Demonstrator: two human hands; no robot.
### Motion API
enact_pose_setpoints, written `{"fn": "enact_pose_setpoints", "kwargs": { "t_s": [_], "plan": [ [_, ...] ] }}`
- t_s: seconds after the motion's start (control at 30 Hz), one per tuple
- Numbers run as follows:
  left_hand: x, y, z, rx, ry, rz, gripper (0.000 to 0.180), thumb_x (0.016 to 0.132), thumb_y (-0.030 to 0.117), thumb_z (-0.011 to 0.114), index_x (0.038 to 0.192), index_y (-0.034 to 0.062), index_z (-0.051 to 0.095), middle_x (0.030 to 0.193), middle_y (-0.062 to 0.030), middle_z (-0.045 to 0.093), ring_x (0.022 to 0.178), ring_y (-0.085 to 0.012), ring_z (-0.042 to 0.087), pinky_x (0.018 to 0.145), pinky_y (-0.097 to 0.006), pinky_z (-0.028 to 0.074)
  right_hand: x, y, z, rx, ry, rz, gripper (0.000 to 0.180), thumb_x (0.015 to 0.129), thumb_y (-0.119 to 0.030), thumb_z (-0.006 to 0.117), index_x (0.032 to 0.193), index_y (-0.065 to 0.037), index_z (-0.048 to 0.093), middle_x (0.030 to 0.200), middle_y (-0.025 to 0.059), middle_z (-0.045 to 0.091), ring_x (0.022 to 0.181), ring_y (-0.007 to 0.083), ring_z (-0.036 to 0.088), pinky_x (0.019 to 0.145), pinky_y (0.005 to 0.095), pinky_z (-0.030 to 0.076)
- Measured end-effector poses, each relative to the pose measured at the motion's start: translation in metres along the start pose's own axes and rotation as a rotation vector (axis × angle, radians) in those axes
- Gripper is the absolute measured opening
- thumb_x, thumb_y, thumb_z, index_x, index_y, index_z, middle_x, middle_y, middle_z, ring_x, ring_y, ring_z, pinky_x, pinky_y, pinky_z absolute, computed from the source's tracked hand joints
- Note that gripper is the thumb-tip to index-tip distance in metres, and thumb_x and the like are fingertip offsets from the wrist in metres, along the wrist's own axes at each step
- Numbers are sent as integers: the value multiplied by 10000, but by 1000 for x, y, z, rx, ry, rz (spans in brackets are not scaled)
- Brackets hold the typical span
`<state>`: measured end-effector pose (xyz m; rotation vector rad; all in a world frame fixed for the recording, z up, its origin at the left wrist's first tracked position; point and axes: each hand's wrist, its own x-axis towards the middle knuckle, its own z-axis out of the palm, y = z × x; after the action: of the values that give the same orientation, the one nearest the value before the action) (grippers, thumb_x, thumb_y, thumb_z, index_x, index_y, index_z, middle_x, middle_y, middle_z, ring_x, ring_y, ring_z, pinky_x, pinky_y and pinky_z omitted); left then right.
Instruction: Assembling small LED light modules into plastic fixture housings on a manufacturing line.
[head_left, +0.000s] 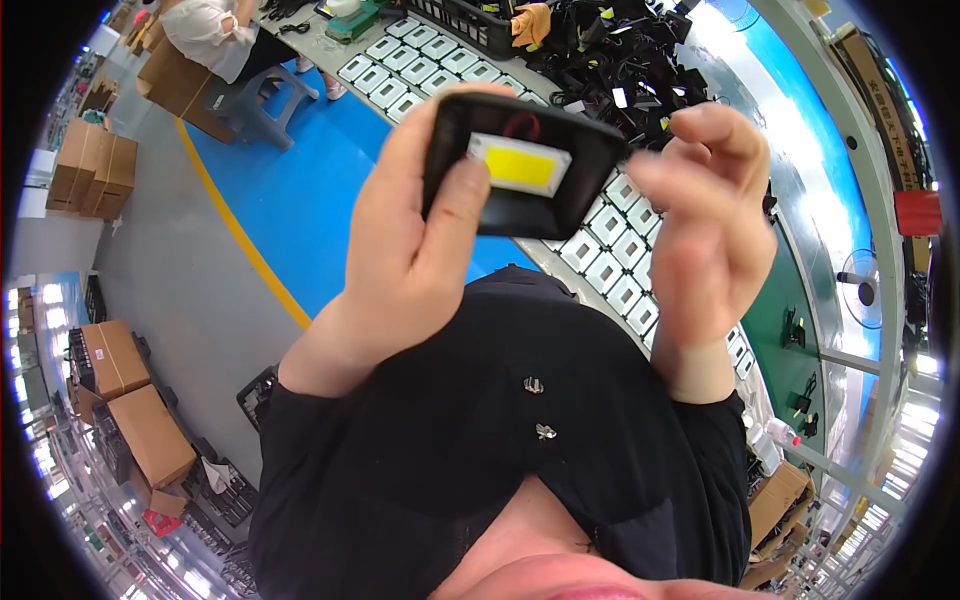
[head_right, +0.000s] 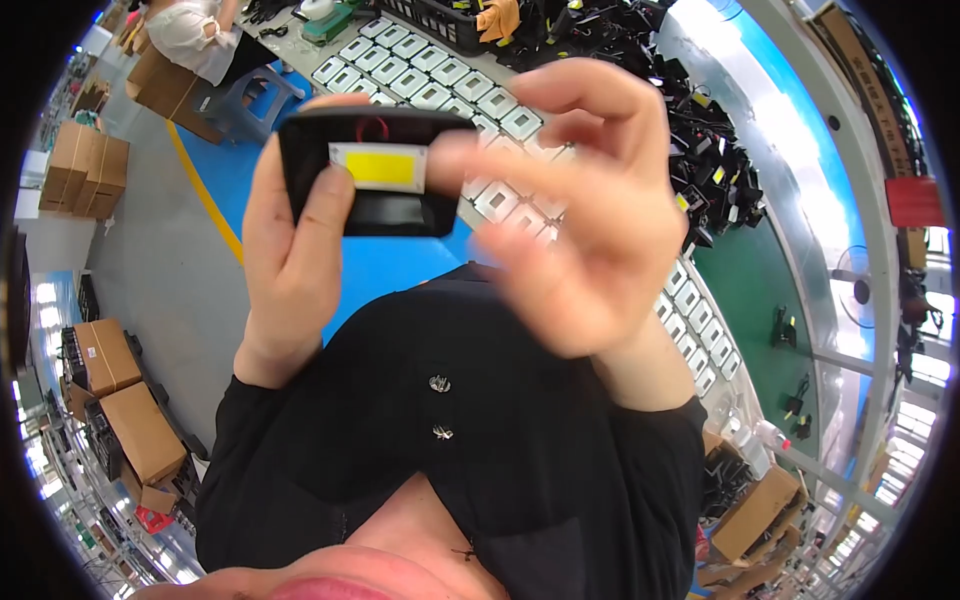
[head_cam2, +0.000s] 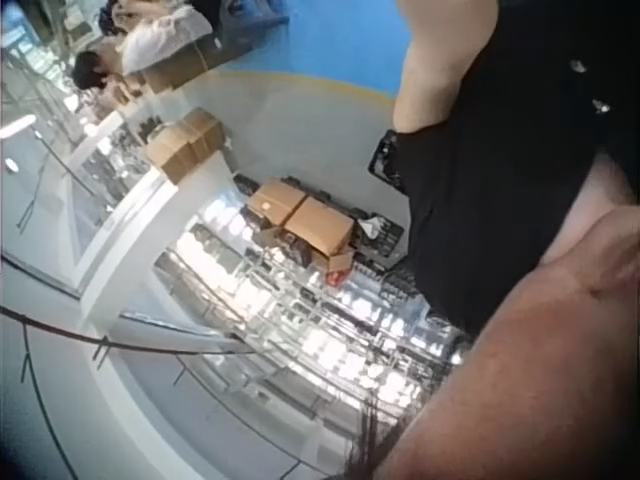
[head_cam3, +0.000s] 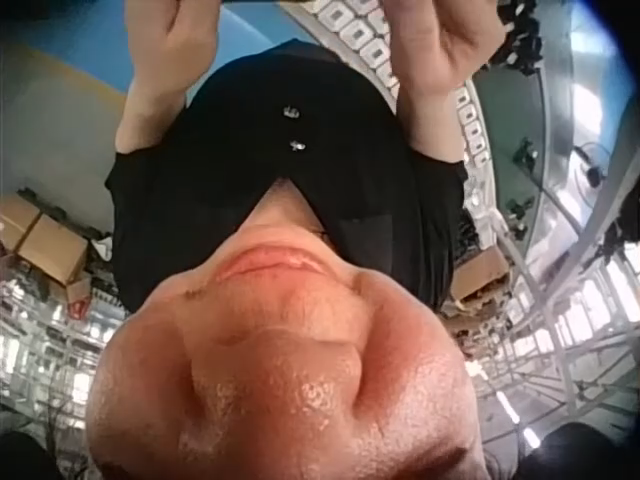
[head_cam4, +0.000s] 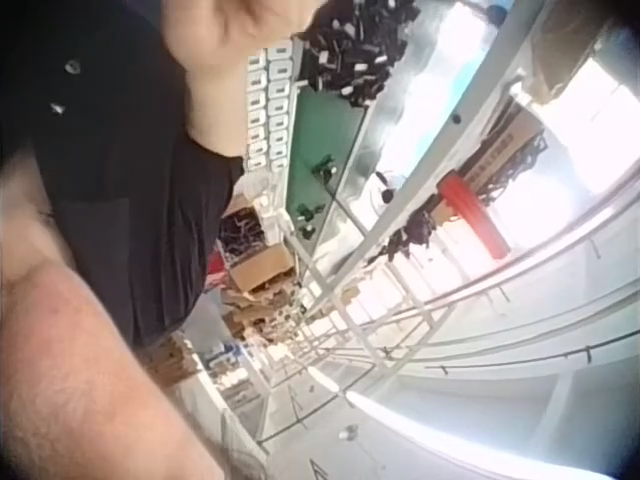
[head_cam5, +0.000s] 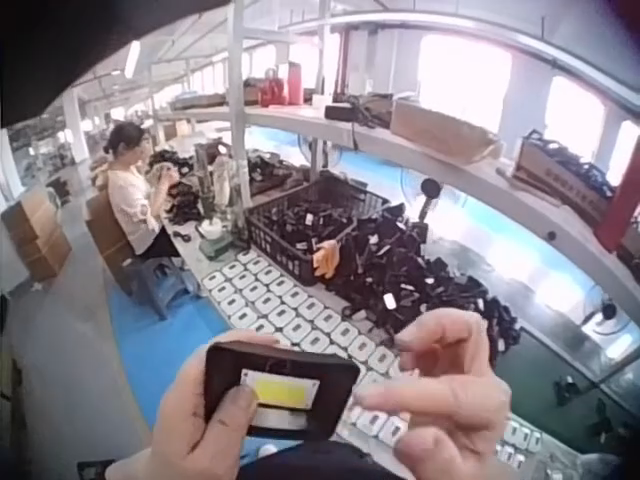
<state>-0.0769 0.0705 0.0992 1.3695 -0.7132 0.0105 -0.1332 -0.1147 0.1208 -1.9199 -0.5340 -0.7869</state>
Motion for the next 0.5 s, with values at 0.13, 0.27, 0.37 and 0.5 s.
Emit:
{"fn": "enact_pose_setpoints", "kwargs": {
  "t_s": [0.13, 0.27, 0.37, 0.5],
  "plan": [
    [7, -3, 6, 84, 53, 52, 292, 906, 26, 388, 1190, -40, 417, 1067, -123, 535, 991, -152, 517, 873, -264, 402, 0, 29, 21, 450, -7, 514, 360, 778, -166, 665, 1082, -7, 553, 870, 4, 525, 770, 69, 485, 681, 205, 404],
    [-4, -7, 11, 263, 111, 151, 297, 869, 18, 420, 1165, 5, 448, 1043, -137, 516, 912, -241, 535, 801, -305, 417, 13, 17, 31, 84, -112, 418, 173, 811, -148, 615, 812, 23, 586, 716, 79, 534, 655, 163, 518, 583, 272, 393],
    [0, -15, 12, 171, 41, -42, 287, 869, 28, 463, 1156, 30, 447, 1057, -105, 523, 935, -177, 537, 806, -299, 427, 14, 27, 28, 6, -133, 463, 109, 812, -80, 596, 767, 19, 596, 685, 45, 511, 628, 129, 494, 565, 262, 378],
    [5, -13, 18, 243, 100, 78, 289, 845, -6, 472, 1131, 33, 451, 1014, -137, 536, 897, -268, 567, 764, -315, 452, 7, 29, 24, 112, -107, 368, 96, 837, -68, 593, 856, 23, 613, 774, 22, 547, 712, 92, 504, 638, 226, 397]
  ]
}}
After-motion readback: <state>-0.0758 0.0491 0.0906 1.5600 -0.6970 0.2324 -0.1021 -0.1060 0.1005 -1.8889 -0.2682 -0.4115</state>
